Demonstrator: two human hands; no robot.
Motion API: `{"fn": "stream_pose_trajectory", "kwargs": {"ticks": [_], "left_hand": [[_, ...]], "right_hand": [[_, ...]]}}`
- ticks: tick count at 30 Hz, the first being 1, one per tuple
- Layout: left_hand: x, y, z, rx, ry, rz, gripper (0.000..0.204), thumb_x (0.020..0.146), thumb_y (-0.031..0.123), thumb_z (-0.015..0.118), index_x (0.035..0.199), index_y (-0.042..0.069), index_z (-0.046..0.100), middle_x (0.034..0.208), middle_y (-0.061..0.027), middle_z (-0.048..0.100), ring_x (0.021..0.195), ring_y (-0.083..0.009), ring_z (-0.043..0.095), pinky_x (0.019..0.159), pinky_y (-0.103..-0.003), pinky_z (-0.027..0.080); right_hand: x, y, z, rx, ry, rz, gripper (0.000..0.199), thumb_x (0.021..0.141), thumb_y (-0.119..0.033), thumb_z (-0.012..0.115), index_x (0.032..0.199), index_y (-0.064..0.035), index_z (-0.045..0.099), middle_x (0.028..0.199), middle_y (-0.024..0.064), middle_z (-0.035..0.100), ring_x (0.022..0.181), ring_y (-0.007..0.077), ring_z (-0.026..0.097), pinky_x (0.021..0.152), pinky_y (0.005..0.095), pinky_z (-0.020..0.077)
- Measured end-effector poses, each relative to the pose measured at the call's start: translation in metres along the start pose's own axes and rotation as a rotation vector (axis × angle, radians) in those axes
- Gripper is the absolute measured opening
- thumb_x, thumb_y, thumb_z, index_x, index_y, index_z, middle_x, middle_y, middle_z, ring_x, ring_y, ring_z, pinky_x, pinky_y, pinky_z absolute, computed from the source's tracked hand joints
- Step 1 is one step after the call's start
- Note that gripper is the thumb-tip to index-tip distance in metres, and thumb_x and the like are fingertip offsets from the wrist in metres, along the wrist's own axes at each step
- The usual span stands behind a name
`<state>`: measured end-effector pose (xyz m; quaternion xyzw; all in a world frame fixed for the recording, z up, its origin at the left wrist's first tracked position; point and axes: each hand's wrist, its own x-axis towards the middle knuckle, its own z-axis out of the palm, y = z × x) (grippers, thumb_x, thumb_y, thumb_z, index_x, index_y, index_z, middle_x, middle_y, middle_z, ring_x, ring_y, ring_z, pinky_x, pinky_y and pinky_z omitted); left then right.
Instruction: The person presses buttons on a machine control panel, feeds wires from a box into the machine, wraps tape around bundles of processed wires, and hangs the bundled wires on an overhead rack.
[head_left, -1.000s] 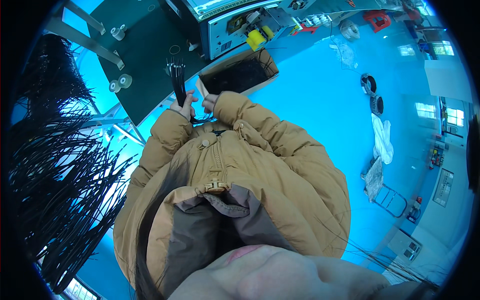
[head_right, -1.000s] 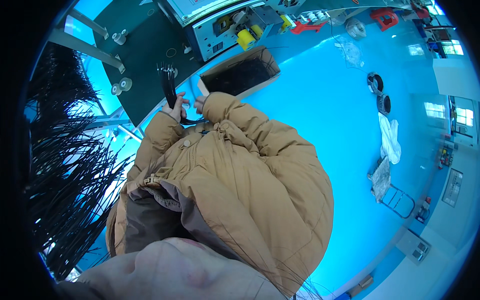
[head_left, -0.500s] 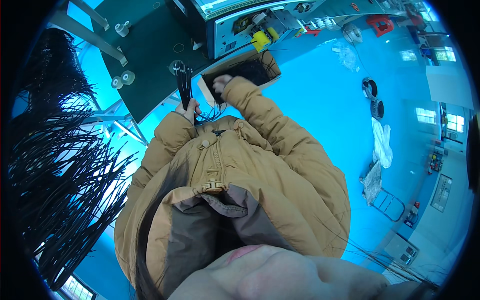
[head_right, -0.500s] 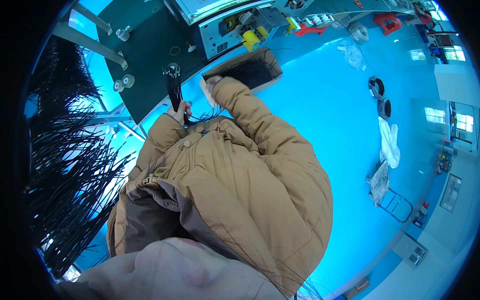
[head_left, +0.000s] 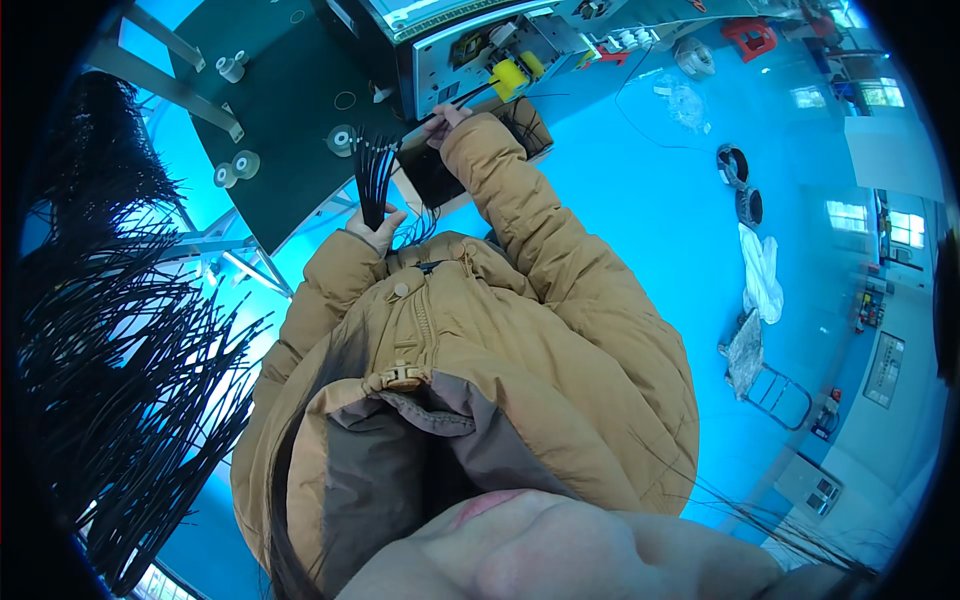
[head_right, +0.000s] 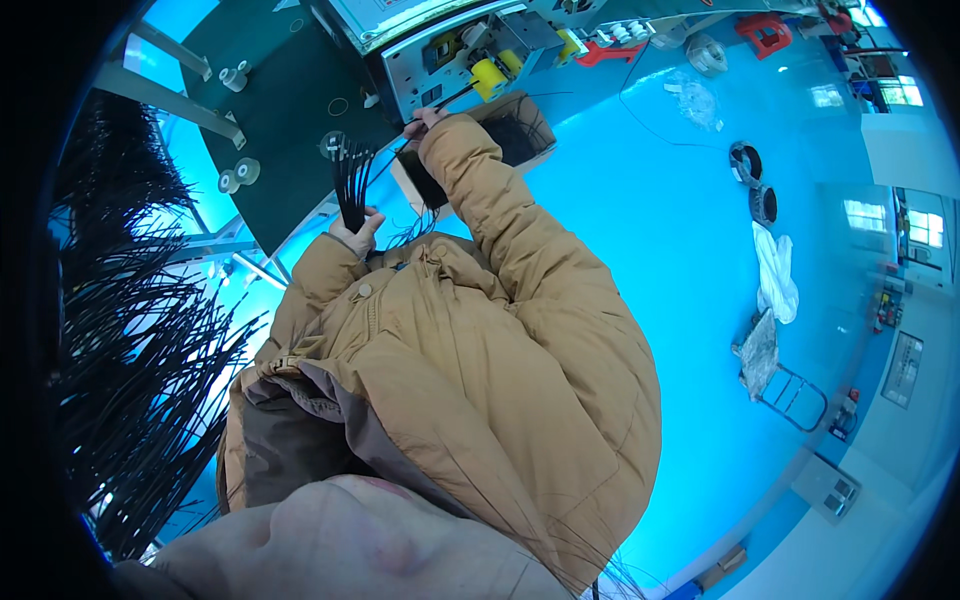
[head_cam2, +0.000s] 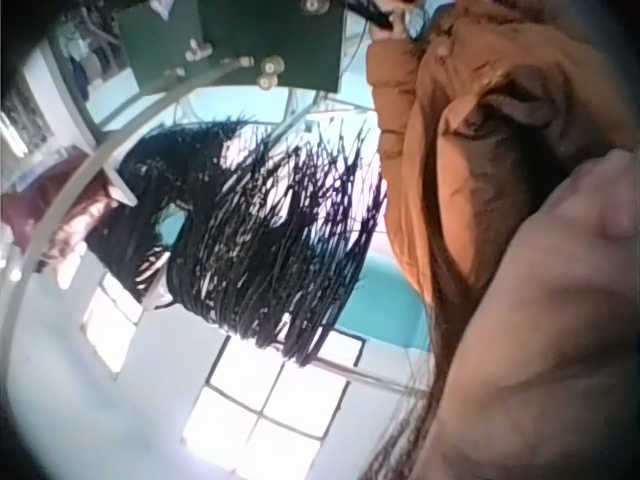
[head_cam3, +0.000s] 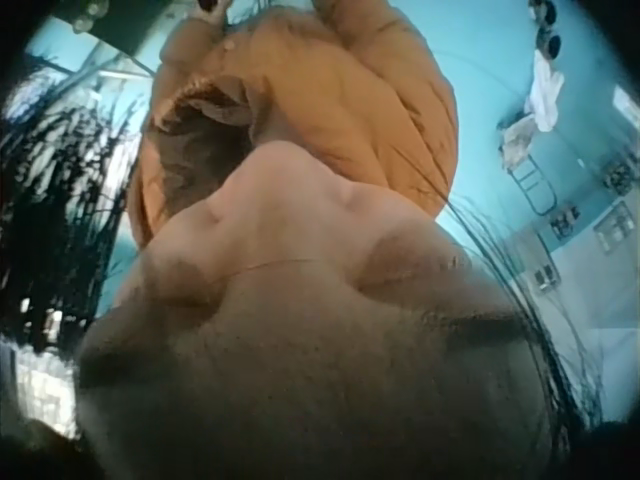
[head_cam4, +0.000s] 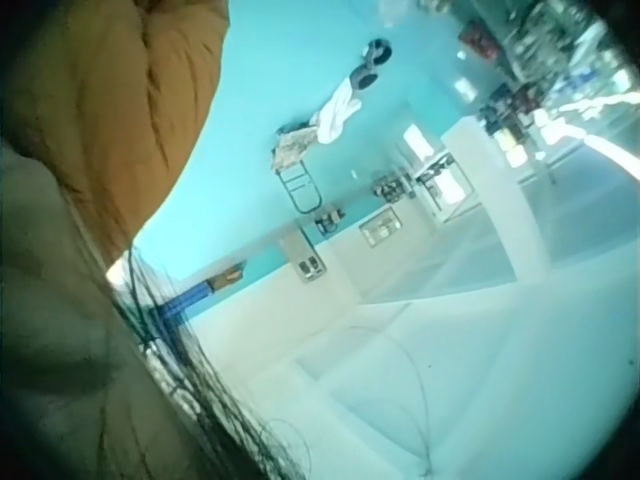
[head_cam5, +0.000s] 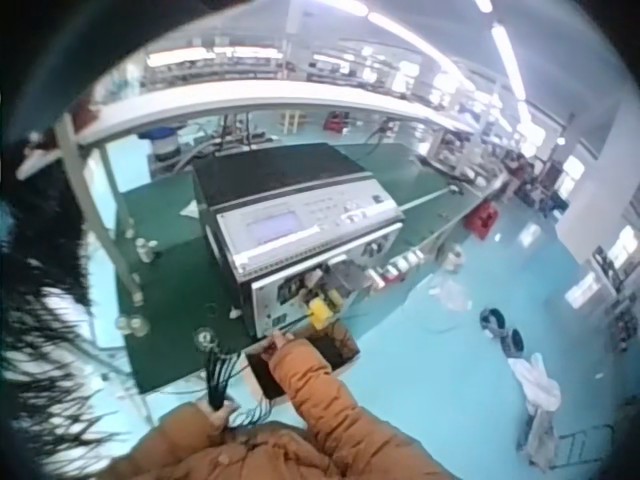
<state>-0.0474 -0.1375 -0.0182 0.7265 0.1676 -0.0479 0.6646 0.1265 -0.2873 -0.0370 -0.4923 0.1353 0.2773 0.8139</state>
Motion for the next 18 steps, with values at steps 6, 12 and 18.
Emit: {"fn": "stream_pose_trajectory", "kwargs": {"ticks": [6, 12, 18], "left_hand": [[0.002, -0.006, 0.003, -0.13, 0.088, -0.038, 0.019, 0.075, 0.02, 0.056, 0.084, 0.006, 0.047, 0.047, 0.0006, 0.041, 0.034, -0.0084, 0.038, 0.033, -0.023, 0.033], [0.003, 0.003, 0.008, -0.139, 0.049, -0.058, 0.021, 0.076, 0.022, 0.055, 0.084, 0.005, 0.045, 0.049, 0.0002, 0.04, 0.034, -0.0084, 0.038, 0.033, -0.023, 0.032], [0.004, -0.002, 0.007, -0.115, 0.079, -0.06, 0.025, 0.077, 0.027, 0.052, 0.085, 0.004, 0.044, 0.049, 0.0003, 0.038, 0.034, -0.0086, 0.037, 0.033, -0.023, 0.033]], "right_hand": [[-0.018, -0.001, 0.01, -0.015, 0.032, -0.045, 0.021, 0.084, -0.023, 0.036, 0.091, -0.0048, 0.044, 0.069, 0.007, 0.054, 0.065, 0.0183, 0.054, 0.058, 0.0284, 0.0445], [0.003, 0.01, -0.029, -0.502, 0.074, -0.226, 0.022, 0.084, -0.021, 0.034, 0.093, -0.0044, 0.045, 0.07, 0.007, 0.056, 0.065, 0.017, 0.054, 0.059, 0.0257, 0.0426], [-0.052, -0.018, 0.005, -0.94, 0.14, -0.304, 0.021, 0.083, -0.021, 0.034, 0.088, -0.0049, 0.046, 0.067, 0.0043, 0.058, 0.062, 0.0156, 0.054, 0.061, 0.0261, 0.0416]]}}
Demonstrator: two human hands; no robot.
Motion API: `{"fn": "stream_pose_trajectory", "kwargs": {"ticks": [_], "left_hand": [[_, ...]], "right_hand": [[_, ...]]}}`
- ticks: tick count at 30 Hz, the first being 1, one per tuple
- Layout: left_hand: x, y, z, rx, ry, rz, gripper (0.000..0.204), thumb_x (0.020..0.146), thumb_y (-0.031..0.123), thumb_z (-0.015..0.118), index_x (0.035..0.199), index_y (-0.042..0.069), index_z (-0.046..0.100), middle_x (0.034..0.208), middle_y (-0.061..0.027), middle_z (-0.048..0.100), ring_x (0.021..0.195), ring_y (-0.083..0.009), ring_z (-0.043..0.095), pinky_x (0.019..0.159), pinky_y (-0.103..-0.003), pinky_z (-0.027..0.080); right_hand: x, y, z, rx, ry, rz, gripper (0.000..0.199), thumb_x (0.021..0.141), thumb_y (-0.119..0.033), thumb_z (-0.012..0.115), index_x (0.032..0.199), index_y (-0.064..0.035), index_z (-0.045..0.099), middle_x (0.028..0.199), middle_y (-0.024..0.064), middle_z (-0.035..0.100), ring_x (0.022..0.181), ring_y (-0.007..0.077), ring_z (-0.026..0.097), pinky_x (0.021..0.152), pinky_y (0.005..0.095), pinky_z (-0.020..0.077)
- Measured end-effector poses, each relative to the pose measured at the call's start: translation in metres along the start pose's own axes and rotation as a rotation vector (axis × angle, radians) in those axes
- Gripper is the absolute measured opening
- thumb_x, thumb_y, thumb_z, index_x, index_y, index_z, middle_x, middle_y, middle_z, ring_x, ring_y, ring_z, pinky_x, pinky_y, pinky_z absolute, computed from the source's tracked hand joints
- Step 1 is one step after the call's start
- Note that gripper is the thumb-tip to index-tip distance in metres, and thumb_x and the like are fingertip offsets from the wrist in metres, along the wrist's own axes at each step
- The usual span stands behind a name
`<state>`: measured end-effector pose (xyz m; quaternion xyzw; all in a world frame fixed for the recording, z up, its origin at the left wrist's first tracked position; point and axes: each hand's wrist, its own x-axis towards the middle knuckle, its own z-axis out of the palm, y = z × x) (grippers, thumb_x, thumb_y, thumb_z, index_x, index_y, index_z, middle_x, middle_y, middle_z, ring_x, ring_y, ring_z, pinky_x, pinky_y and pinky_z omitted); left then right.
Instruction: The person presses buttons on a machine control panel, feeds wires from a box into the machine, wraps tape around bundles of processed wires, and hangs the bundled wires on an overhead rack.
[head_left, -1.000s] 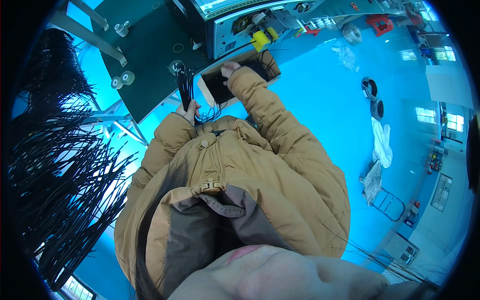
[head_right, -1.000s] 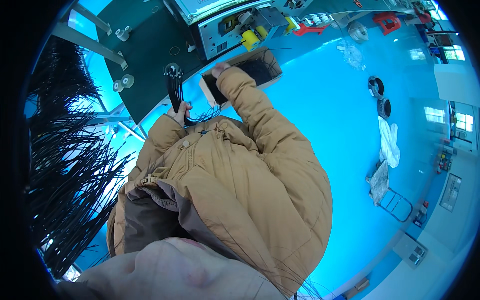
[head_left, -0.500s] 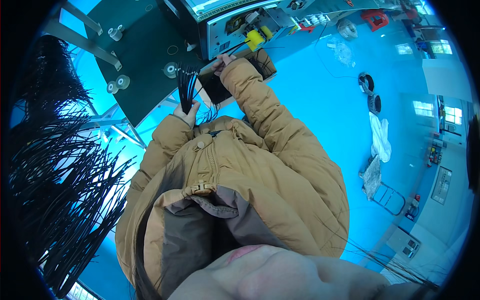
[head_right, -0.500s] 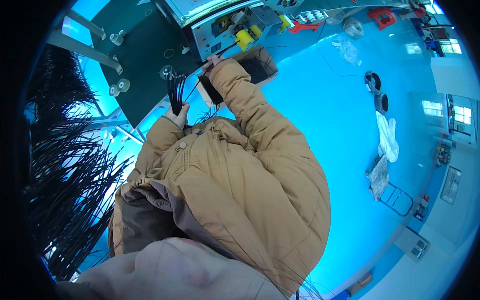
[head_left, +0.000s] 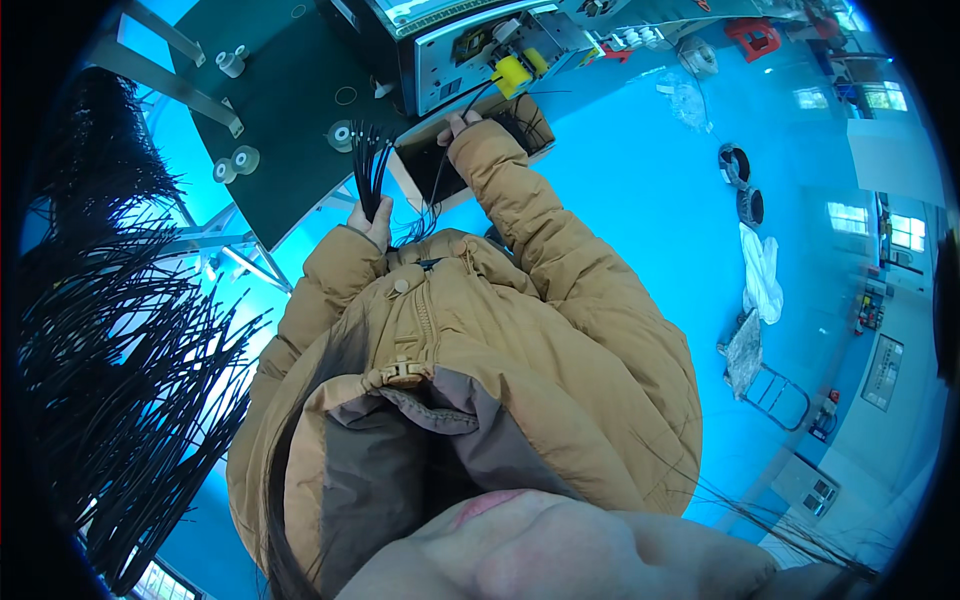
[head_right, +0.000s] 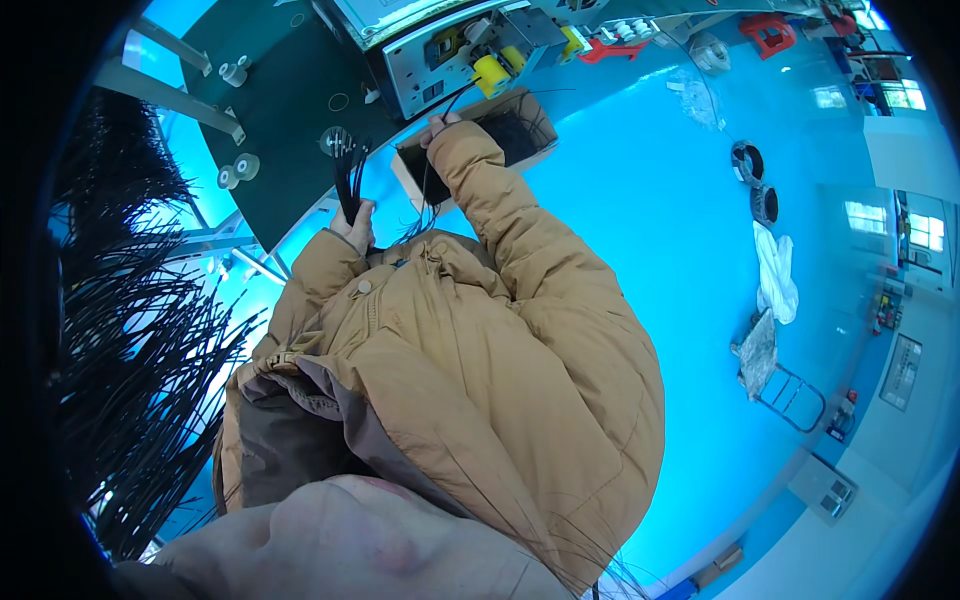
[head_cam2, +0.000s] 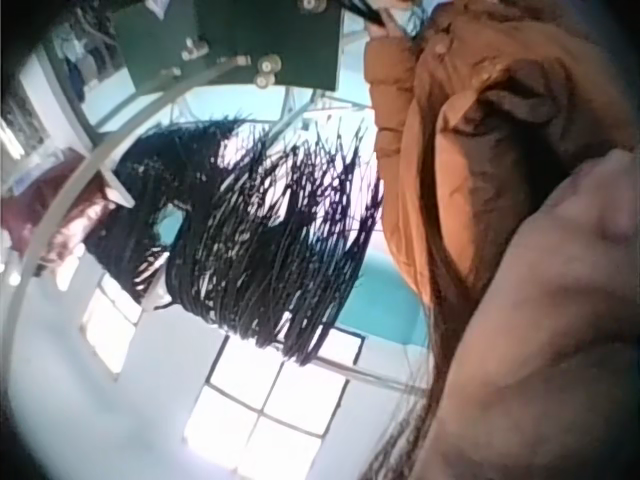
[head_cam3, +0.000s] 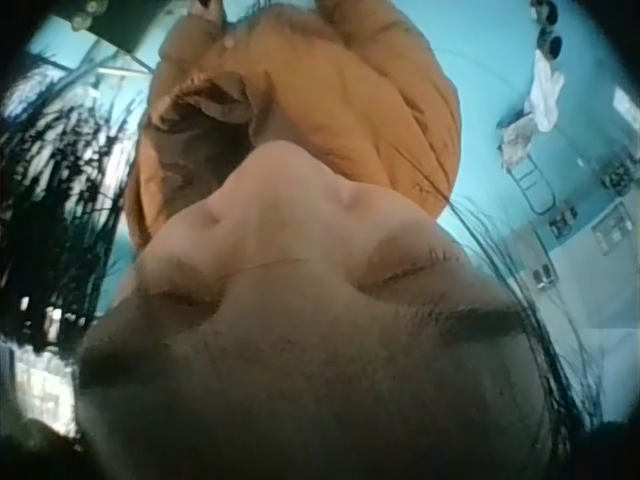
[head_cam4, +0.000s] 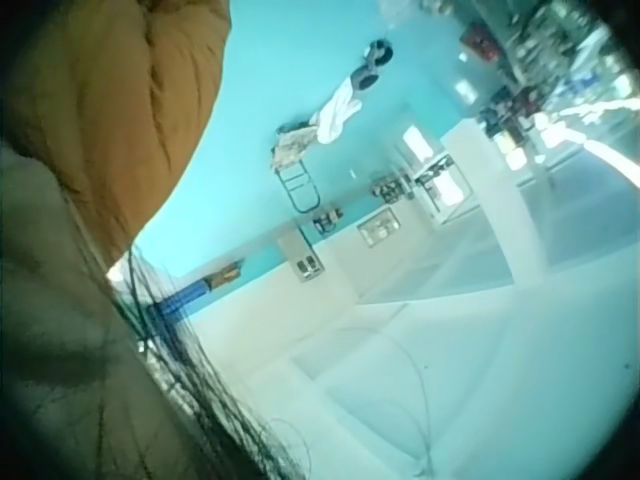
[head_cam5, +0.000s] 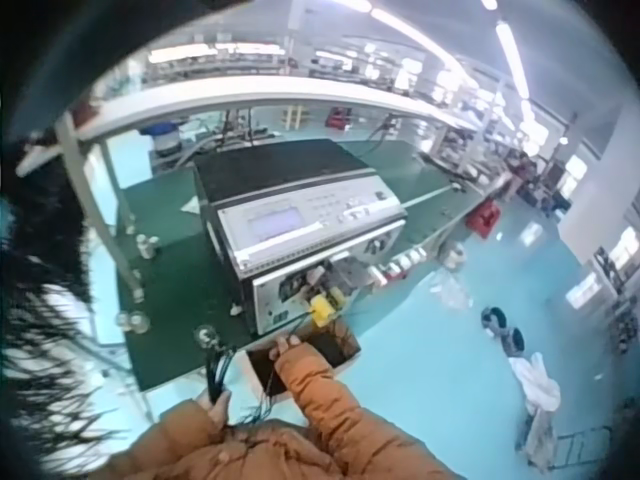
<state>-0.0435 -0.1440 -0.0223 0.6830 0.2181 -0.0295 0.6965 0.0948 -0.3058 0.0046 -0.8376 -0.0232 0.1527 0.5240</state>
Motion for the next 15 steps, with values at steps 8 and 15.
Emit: {"fn": "stream_pose_trajectory", "kwargs": {"ticks": [8, 15], "left_hand": [[0.001, 0.002, 0.003, -0.052, 0.004, 0.01, 0.027, 0.079, 0.03, 0.048, 0.087, 0.005, 0.042, 0.048, 0.0013, 0.034, 0.034, -0.0078, 0.034, 0.034, -0.024, 0.032], [0.007, 0.0, 0.007, -0.084, -0.061, -0.008, 0.025, 0.08, 0.028, 0.047, 0.088, 0.004, 0.042, 0.05, 0.0004, 0.037, 0.034, -0.0078, 0.034, 0.033, -0.023, 0.031]], "right_hand": [[0.0, 0.023, -0.003, -0.201, 0.008, -0.177, 0.019, 0.074, -0.014, 0.044, 0.091, -0.0077, 0.048, 0.077, 0.0013, 0.058, 0.068, 0.0194, 0.054, 0.064, 0.0298, 0.0429], [-0.022, 0.036, 0.012, -0.713, -0.06, -0.633, 0.022, 0.067, -0.013, 0.05, 0.089, -0.0103, 0.048, 0.079, 0.0029, 0.053, 0.066, 0.0212, 0.053, 0.058, 0.0332, 0.0439]]}}
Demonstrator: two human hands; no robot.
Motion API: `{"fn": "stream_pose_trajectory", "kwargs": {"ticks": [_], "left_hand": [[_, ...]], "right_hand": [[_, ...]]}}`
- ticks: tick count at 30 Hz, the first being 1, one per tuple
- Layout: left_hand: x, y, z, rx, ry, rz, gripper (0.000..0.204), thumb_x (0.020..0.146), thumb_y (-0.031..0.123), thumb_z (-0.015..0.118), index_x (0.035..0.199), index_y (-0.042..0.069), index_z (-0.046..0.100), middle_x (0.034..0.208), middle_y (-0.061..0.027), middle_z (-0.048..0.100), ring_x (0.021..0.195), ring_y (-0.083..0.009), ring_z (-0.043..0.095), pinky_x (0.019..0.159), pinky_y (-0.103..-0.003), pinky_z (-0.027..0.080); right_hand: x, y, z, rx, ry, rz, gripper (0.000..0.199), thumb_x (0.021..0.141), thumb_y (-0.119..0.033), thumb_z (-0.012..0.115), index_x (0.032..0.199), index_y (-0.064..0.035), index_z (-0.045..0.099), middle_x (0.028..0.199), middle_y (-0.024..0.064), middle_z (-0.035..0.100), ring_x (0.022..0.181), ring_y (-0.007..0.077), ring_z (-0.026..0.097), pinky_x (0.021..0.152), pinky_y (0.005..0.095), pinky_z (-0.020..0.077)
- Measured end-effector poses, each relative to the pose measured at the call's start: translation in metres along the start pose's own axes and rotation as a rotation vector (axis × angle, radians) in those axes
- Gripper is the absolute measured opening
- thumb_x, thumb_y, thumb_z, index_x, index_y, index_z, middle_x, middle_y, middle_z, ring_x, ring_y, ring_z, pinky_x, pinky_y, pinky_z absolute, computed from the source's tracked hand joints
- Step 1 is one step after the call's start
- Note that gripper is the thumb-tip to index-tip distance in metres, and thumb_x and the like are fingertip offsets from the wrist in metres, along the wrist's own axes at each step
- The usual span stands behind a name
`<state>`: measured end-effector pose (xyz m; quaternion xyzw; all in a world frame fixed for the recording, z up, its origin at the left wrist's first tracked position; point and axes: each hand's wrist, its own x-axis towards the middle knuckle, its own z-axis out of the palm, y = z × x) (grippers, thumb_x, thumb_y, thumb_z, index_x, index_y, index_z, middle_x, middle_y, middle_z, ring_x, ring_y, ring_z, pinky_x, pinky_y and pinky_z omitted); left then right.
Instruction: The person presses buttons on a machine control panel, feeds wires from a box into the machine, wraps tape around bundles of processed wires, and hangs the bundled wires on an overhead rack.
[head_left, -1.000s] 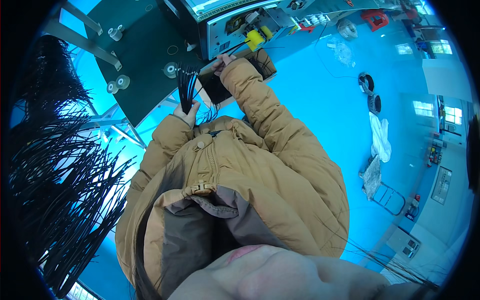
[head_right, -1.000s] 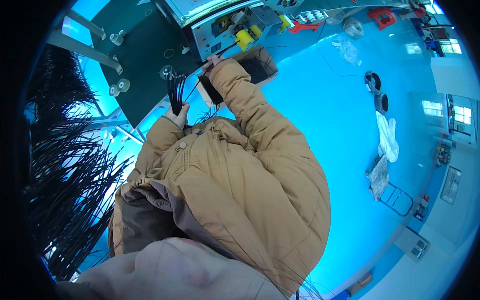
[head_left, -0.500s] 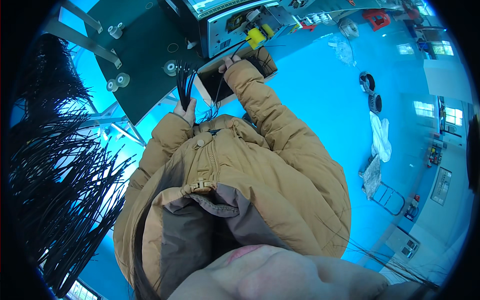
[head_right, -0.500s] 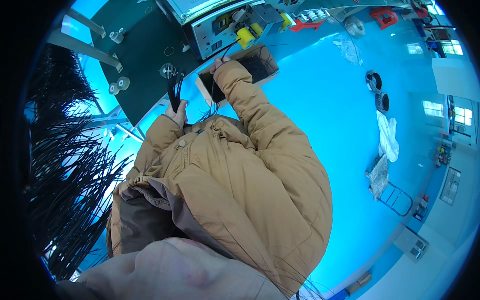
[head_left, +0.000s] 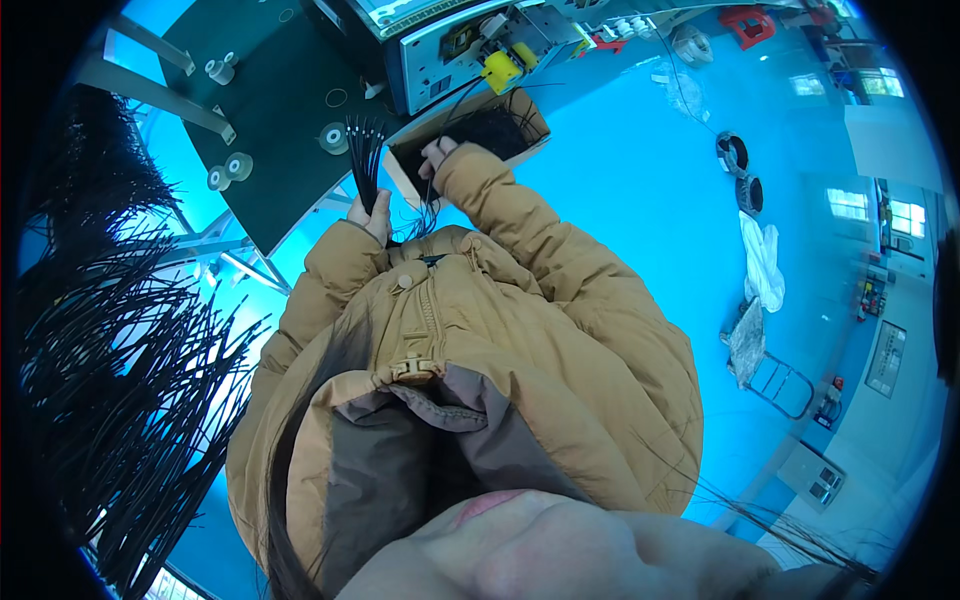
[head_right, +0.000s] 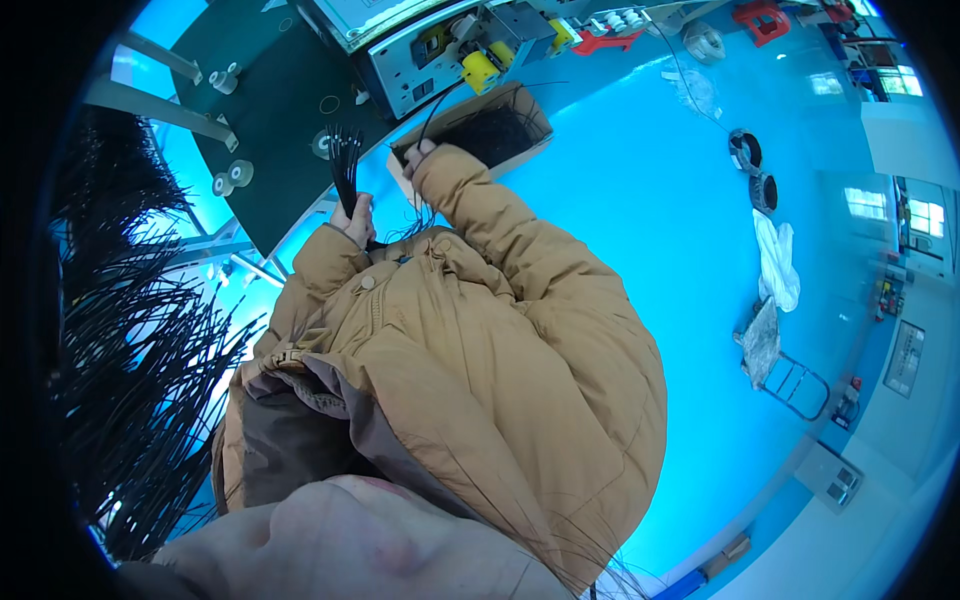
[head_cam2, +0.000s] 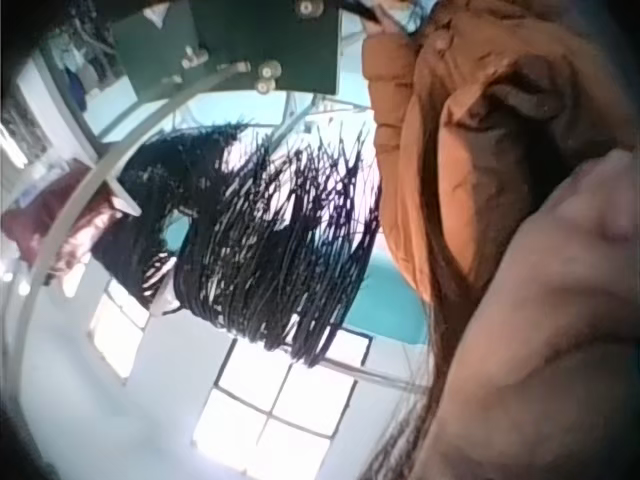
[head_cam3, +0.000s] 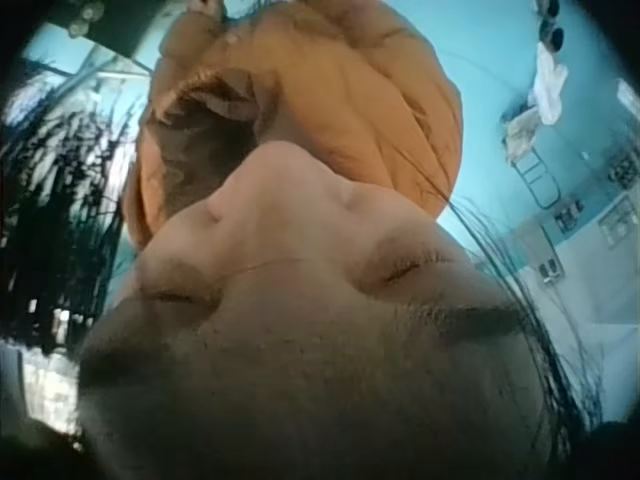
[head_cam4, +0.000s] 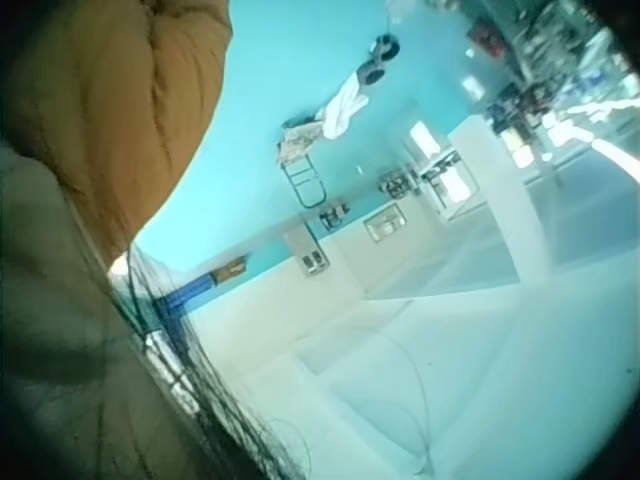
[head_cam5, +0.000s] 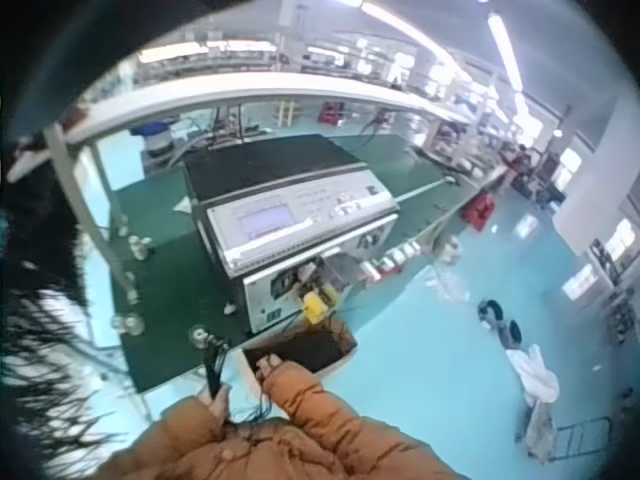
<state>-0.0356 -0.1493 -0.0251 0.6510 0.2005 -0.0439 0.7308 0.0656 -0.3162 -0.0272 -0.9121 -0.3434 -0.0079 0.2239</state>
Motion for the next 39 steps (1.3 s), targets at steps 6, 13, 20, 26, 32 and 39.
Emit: {"fn": "stream_pose_trajectory", "kwargs": {"ticks": [6, 13, 20, 26, 32, 39], "left_hand": [[0.001, 0.008, 0.001, 0.038, 0.033, 0.055, 0.028, 0.081, 0.03, 0.046, 0.09, 0.003, 0.043, 0.064, -0.0036, 0.047, 0.036, -0.0069, 0.037, 0.034, -0.022, 0.031], [0.006, 0.003, -0.009, 0.128, -0.063, 0.028, 0.029, 0.081, 0.033, 0.044, 0.082, 0.004, 0.044, 0.061, -0.002, 0.047, 0.04, -0.0067, 0.038, 0.037, -0.021, 0.032], [-0.006, 0.009, -0.006, 0.135, -0.021, -0.011, 0.028, 0.079, 0.033, 0.048, 0.078, 0.006, 0.044, 0.053, 0.0, 0.045, 0.041, -0.0069, 0.038, 0.037, -0.021, 0.031], [-0.005, 0.006, -0.01, 0.094, -0.039, 0.062, 0.029, 0.078, 0.034, 0.05, 0.078, 0.005, 0.044, 0.052, 0.0003, 0.045, 0.041, -0.0069, 0.039, 0.038, -0.021, 0.031], [0.0, 0.007, -0.013, 0.096, -0.028, 0.061, 0.027, 0.08, 0.032, 0.047, 0.079, 0.005, 0.045, 0.054, -0.0001, 0.046, 0.042, -0.0069, 0.038, 0.038, -0.021, 0.032], [-0.015, 0.02, -0.015, 0.187, -0.011, 0.018, 0.03, 0.077, 0.033, 0.051, 0.08, 0.003, 0.049, 0.051, -0.0006, 0.046, 0.043, -0.0075, 0.042, 0.042, -0.022, 0.034]], "right_hand": [[-0.018, -0.048, -0.011, 0.238, -0.372, -0.209, 0.022, 0.07, -0.02, 0.049, 0.091, -0.0119, 0.049, 0.075, 0.0083, 0.052, 0.059, 0.0264, 0.052, 0.053, 0.0377, 0.0422], [-0.003, -0.077, -0.046, 0.279, -0.55, -0.065, 0.03, 0.077, -0.038, 0.041, 0.094, -0.0153, 0.053, 0.065, 0.0146, 0.054, 0.059, 0.0309, 0.052, 0.057, 0.0403, 0.0404], [-0.001, -0.046, -0.04, 0.376, -0.567, 0.024, 0.034, 0.077, -0.038, 0.043, 0.096, -0.0121, 0.053, 0.078, 0.0148, 0.057, 0.071, 0.0271, 0.055, 0.066, 0.0331, 0.0422], [0.007, -0.065, -0.067, 0.349, -0.714, -0.233, 0.03, 0.077, -0.036, 0.042, 0.093, -0.0141, 0.054, 0.074, 0.0133, 0.057, 0.065, 0.0289, 0.054, 0.063, 0.0355, 0.0417], [0.004, -0.079, -0.044, 0.282, -0.693, -0.111, 0.031, 0.076, -0.04, 0.042, 0.086, -0.0149, 0.057, 0.068, 0.0115, 0.056, 0.063, 0.0288, 0.053, 0.061, 0.037, 0.0409], [0.021, -0.022, 0.006, 0.178, -0.524, 0.443, 0.032, 0.075, -0.037, 0.044, 0.097, -0.0145, 0.051, 0.096, 0.0089, 0.054, 0.087, 0.0237, 0.051, 0.073, 0.032, 0.0404]]}}
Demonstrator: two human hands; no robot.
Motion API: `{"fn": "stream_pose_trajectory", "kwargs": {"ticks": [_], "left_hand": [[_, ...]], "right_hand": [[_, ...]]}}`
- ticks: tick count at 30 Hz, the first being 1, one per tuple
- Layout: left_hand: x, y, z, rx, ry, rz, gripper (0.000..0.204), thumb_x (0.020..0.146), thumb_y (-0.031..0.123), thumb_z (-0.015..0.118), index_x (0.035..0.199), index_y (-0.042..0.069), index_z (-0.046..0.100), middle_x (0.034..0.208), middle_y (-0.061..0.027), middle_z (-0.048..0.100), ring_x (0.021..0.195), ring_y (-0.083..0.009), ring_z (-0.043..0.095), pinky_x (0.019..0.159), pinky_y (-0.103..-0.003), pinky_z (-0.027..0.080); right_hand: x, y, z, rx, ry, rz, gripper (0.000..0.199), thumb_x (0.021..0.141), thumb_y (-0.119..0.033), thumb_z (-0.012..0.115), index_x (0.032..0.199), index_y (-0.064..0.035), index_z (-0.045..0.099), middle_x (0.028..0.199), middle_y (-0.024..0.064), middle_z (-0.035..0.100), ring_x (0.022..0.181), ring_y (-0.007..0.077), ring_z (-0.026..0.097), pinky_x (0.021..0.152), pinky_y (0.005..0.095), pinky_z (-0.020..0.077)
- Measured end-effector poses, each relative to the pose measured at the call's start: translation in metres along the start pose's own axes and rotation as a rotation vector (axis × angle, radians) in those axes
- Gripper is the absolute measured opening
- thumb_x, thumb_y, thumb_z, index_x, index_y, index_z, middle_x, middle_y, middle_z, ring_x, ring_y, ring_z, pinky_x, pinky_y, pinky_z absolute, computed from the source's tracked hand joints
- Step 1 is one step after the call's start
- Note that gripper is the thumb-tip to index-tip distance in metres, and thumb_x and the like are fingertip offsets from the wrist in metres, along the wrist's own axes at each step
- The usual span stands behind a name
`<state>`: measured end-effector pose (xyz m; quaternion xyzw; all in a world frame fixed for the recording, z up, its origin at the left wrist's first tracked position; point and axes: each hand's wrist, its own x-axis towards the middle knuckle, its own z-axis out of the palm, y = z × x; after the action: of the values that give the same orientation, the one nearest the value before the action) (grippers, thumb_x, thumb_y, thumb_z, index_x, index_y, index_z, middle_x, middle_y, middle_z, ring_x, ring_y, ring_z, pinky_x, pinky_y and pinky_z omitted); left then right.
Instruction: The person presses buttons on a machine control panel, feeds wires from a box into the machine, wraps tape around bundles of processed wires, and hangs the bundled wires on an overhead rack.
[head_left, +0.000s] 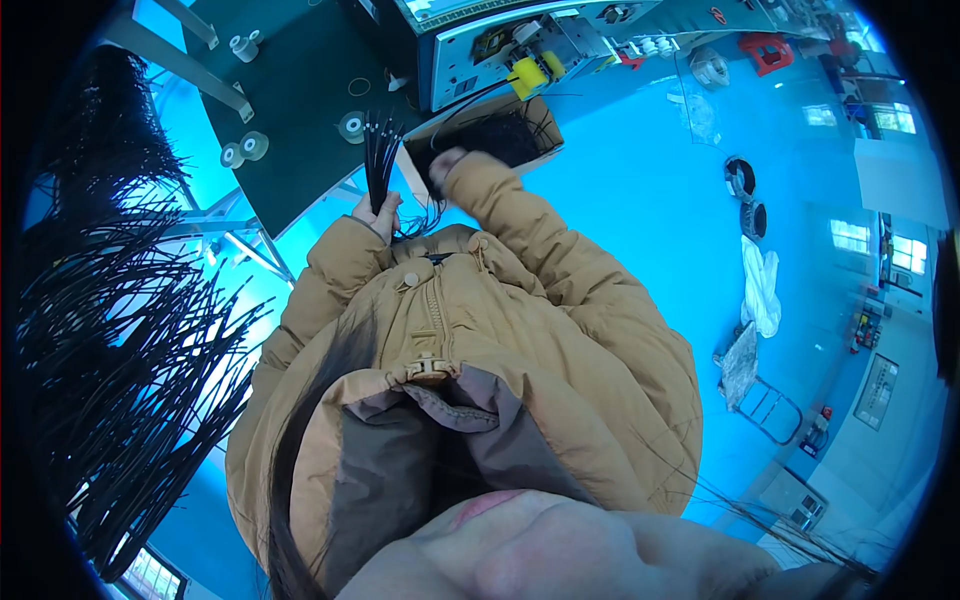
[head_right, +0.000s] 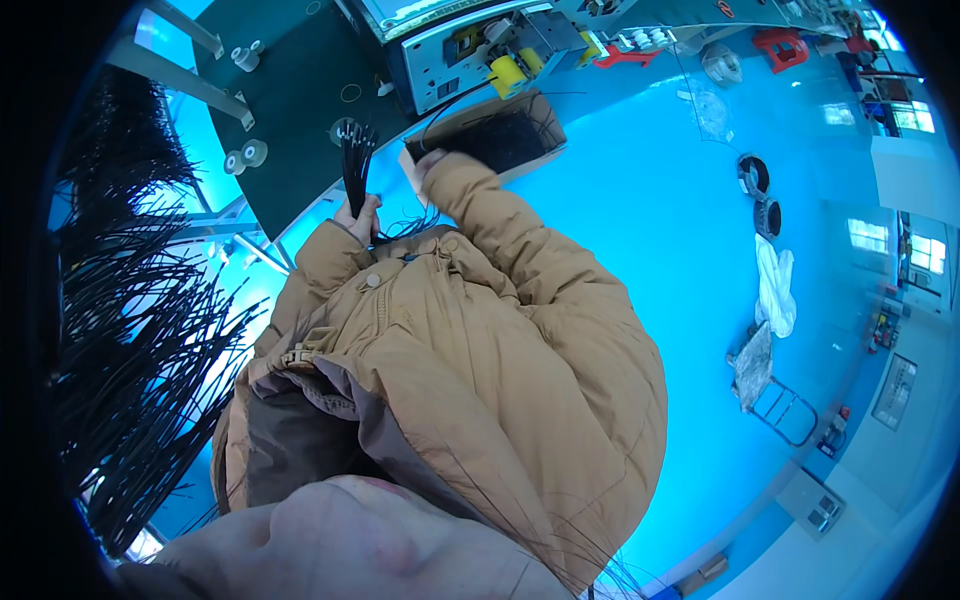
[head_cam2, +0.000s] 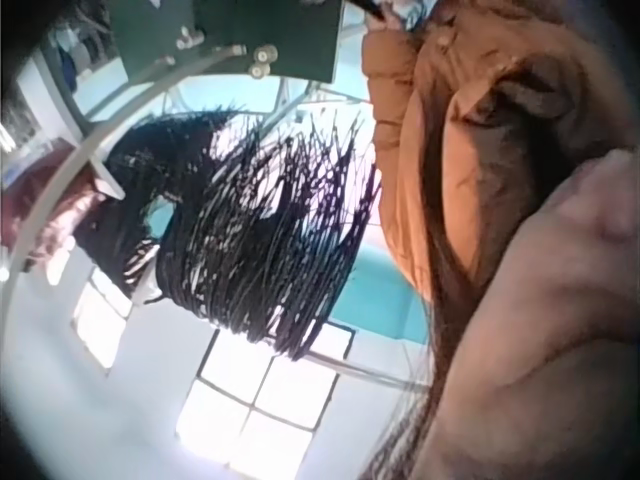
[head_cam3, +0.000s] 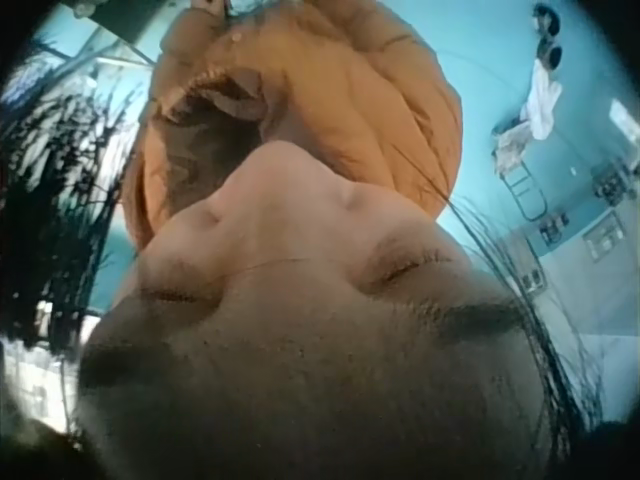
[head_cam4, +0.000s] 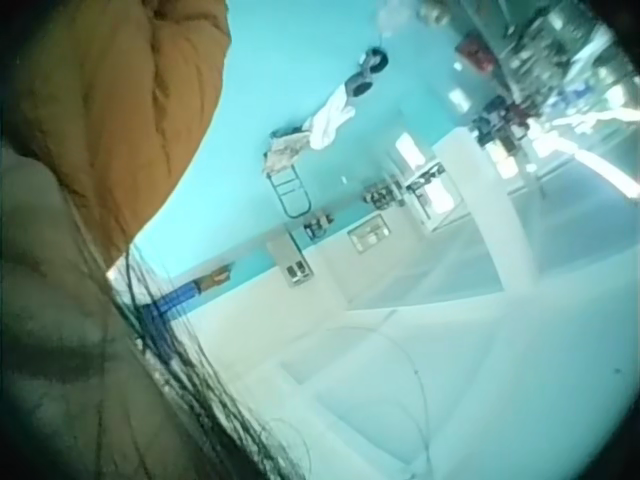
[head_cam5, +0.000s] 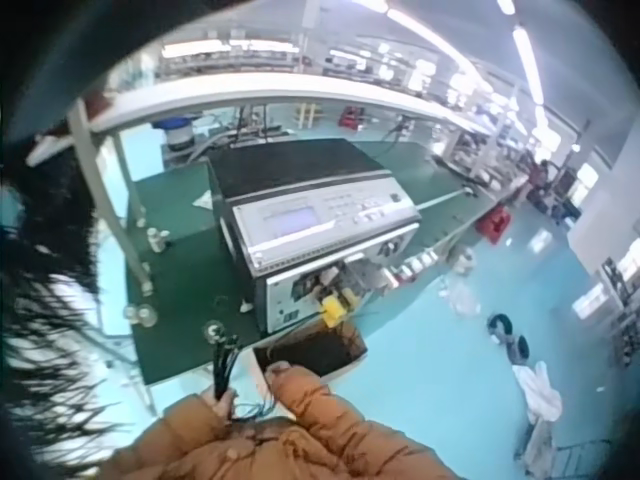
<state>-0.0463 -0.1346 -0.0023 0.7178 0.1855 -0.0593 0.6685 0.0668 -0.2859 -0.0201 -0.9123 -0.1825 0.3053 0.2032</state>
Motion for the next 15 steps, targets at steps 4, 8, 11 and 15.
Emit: {"fn": "stream_pose_trajectory", "kwargs": {"ticks": [4, 8, 11, 15], "left_hand": [[-0.003, 0.005, 0.005, -0.018, -0.009, 0.05, 0.03, 0.077, 0.033, 0.051, 0.082, 0.003, 0.049, 0.05, -0.0002, 0.045, 0.044, -0.0071, 0.041, 0.042, -0.022, 0.034], [-0.008, 0.004, 0.004, -0.053, 0.027, 0.101, 0.03, 0.078, 0.033, 0.05, 0.084, 0.004, 0.047, 0.052, -0.0008, 0.048, 0.044, -0.0068, 0.041, 0.042, -0.021, 0.034], [-0.005, -0.009, 0.0, 0.033, 0.036, 0.044, 0.03, 0.08, 0.033, 0.046, 0.089, 0.004, 0.045, 0.055, -0.0017, 0.05, 0.043, -0.0063, 0.04, 0.042, -0.02, 0.034], [-0.006, 0.01, 0.008, -0.012, -0.043, -0.005, 0.026, 0.081, 0.029, 0.046, 0.089, 0.004, 0.045, 0.057, -0.0019, 0.051, 0.042, -0.0054, 0.039, 0.04, -0.019, 0.032]], "right_hand": [[0.057, 0.046, 0.005, 0.727, 0.574, 0.109, 0.028, 0.075, -0.02, 0.051, 0.097, -0.005, 0.043, 0.094, 0.0072, 0.055, 0.088, 0.0189, 0.05, 0.077, 0.0282, 0.0378], [0.066, 0.034, -0.02, 1.361, 0.351, 0.064, 0.032, 0.076, -0.018, 0.05, 0.103, -0.0051, 0.038, 0.097, 0.0073, 0.054, 0.089, 0.017, 0.049, 0.078, 0.0282, 0.0374], [0.054, 0.022, -0.022, 1.419, 0.28, -0.037, 0.024, 0.08, -0.019, 0.042, 0.099, -0.005, 0.041, 0.092, 0.0073, 0.054, 0.083, 0.015, 0.05, 0.069, 0.0272, 0.0397], [0.065, 0.057, -0.001, 0.823, 0.52, -0.283, 0.023, 0.084, -0.023, 0.032, 0.093, -0.0052, 0.044, 0.08, 0.0064, 0.056, 0.074, 0.0143, 0.052, 0.061, 0.0253, 0.0409]]}}
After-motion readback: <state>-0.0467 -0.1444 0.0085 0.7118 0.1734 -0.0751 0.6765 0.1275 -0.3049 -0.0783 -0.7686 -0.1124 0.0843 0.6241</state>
